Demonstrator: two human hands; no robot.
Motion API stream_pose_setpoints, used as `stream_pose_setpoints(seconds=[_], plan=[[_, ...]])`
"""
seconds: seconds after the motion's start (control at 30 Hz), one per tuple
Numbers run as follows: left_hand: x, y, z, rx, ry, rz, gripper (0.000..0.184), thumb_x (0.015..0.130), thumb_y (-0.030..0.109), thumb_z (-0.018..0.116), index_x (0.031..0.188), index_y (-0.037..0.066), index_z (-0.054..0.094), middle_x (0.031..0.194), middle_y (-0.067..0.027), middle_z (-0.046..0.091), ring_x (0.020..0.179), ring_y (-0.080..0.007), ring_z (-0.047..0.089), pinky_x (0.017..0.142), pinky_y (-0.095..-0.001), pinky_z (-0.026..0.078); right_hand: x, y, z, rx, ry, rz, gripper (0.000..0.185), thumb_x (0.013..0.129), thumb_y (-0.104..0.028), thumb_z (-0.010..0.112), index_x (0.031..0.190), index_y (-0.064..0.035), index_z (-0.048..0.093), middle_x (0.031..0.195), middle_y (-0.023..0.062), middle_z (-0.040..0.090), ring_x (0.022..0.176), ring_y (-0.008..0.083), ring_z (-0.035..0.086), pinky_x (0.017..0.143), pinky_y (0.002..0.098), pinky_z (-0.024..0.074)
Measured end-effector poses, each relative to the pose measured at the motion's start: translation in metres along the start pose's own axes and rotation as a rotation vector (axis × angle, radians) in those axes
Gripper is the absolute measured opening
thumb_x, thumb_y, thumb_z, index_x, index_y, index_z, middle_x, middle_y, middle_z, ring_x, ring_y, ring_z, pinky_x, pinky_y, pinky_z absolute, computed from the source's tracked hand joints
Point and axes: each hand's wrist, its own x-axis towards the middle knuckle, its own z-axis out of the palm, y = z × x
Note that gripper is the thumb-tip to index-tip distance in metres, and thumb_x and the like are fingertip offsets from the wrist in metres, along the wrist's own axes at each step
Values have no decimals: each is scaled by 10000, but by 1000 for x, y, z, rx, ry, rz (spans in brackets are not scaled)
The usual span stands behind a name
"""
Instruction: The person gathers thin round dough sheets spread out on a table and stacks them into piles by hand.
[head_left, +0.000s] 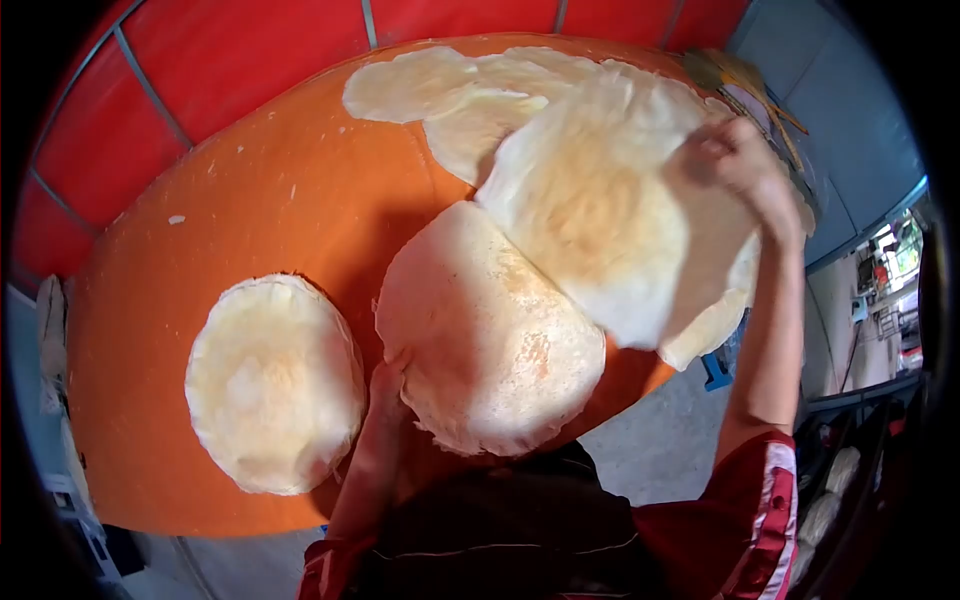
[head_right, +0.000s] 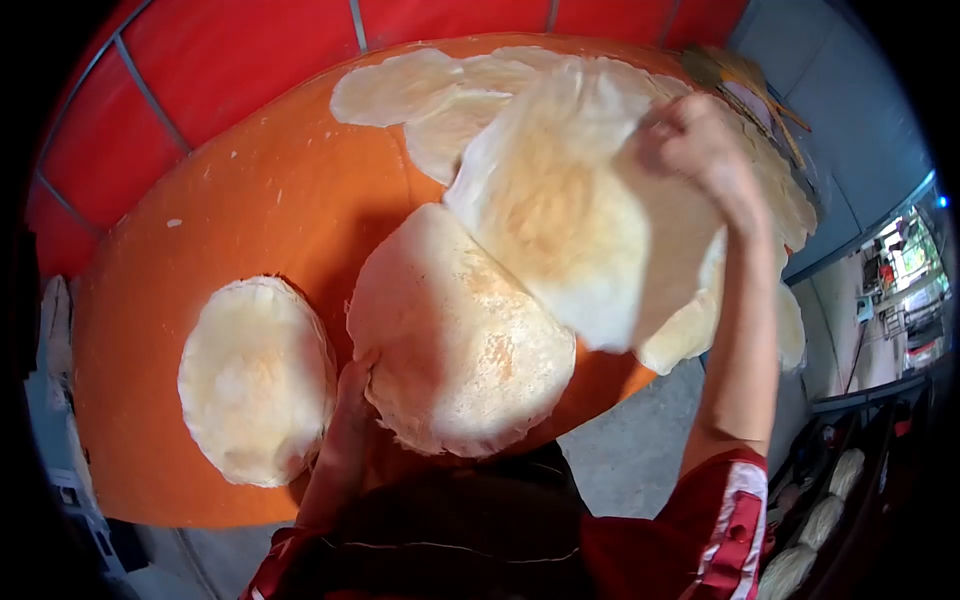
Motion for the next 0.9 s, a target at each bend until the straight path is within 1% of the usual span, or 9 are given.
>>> stream_pose_setpoints(seconds=[0.1, 0.2, 0.27, 0.47, 0.53, 0.7, 0.77, 0.83, 0.9], plan=[[-6, -1, -7, -29, 0, 27, 384, 837, 90, 478, 1188, -51, 409, 1115, -145, 527, 950, -270, 549, 843, -360, 450, -8, -77, -28, -64, 176, -74, 163, 684, 86, 413, 791, 81, 536, 646, 9, 481, 606, 62, 438, 537, 232, 385], [-15, 0, -8, 14, -62, 75, 396, 834, 86, 466, 1201, -46, 397, 1138, -148, 510, 985, -273, 529, 858, -370, 436, -28, -87, -10, -239, -4, -128, 207, 776, -23, 501, 969, 34, 553, 659, 27, 561, 595, 118, 537, 523, 273, 431], [-17, 5, -17, 144, -134, 140, 410, 843, 114, 451, 1215, -43, 385, 1160, -151, 495, 1025, -274, 505, 883, -369, 417, -59, -113, 45, -798, -85, -367, 217, 709, -14, 498, 919, -5, 550, 580, 88, 550, 501, 235, 555, 459, 362, 427], [-40, 17, -7, -176, -373, 76, 414, 891, 224, 380, 1231, -12, 380, 1177, -119, 490, 1082, -218, 461, 926, -328, 369, -185, -129, 252, -343, -415, -504, 184, 626, -56, 498, 786, 35, 504, 655, 124, 504, 570, 212, 518, 392, 314, 415], [-68, 33, 34, -120, -441, 150, 406, 901, 238, 364, 1230, 1, 380, 1159, -110, 501, 1039, -204, 482, 891, -321, 393, -216, -121, 285, -209, -374, -492, 310, 714, -101, 488, 973, 70, 469, 811, 182, 540, 662, 275, 555, 470, 346, 456], [-22, 4, 17, 507, 32, 254, 365, 811, 69, 485, 1169, 39, 417, 1006, -62, 523, 891, -184, 515, 776, -284, 432, -232, -111, 290, -86, -346, -386, 503, 815, -183, 506, 1236, 48, 357, 1084, 207, 532, 963, 346, 537, 866, 458, 396], [-17, 18, 37, 388, -187, 421, 512, 717, -25, 528, 1210, 23, 398, 1074, -51, 514, 967, -134, 492, 818, -272, 415, -249, -79, 298, -409, 39, -563, 499, 816, -153, 512, 1248, 39, 350, 1070, 216, 536, 974, 357, 531, 832, 459, 417], [-34, 54, 64, 523, -242, 617, 511, 727, -12, 532, 1216, 20, 387, 1095, -55, 506, 986, -139, 485, 820, -284, 415, -256, -53, 293, -104, -62, -222, 488, 811, -148, 537, 1230, 43, 376, 1084, 233, 534, 974, 371, 541, 786, 445, 441], [-65, 102, 86, 595, -280, 790, 487, 743, 22, 548, 1204, 30, 393, 1062, -57, 512, 949, -151, 491, 778, -282, 431, -203, -107, 250, 163, -1, -376, 432, 809, -132, 549, 1176, 60, 429, 1102, 257, 521, 967, 382, 548, 735, 428, 458]])
